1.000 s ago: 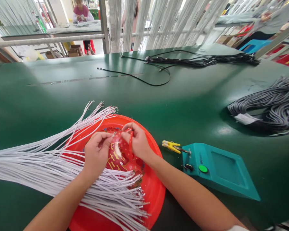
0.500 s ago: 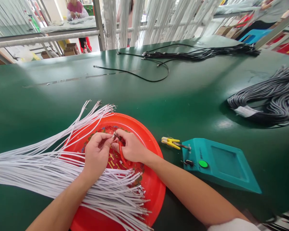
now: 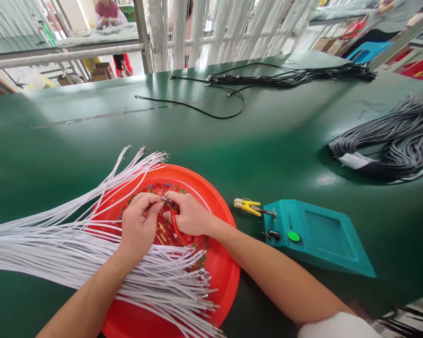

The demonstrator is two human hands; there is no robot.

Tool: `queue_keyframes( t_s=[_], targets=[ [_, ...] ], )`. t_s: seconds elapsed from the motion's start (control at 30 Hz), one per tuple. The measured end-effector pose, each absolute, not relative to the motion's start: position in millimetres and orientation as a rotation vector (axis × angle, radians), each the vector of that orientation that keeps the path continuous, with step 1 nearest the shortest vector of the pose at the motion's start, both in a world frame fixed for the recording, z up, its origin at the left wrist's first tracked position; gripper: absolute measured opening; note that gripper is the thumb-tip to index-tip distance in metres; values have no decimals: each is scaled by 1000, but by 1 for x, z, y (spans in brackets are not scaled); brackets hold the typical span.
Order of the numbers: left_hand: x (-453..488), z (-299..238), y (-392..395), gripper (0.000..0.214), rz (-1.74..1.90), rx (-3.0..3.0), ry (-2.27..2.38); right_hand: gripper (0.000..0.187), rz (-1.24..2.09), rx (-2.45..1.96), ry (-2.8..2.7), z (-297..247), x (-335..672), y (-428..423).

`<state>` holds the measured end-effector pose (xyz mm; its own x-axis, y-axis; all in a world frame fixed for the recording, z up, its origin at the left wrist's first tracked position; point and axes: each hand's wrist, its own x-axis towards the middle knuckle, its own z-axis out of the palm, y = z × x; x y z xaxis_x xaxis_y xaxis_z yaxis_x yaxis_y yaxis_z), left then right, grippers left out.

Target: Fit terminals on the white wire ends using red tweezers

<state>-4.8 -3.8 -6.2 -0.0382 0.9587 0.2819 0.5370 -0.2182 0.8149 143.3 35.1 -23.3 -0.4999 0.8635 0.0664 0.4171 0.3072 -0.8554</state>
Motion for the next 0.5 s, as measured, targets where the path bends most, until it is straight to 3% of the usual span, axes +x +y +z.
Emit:
queue_keyframes(
  t_s=[0.23, 0.5],
  targets=[
    [-4, -3, -3, 10, 1247, 1732, 1683, 11, 1185, -1250, -1455, -27, 145, 46],
    [-3, -7, 0, 12, 1259, 1494, 1668, 9, 1223, -1105, -1830, -23, 143, 36]
  ],
)
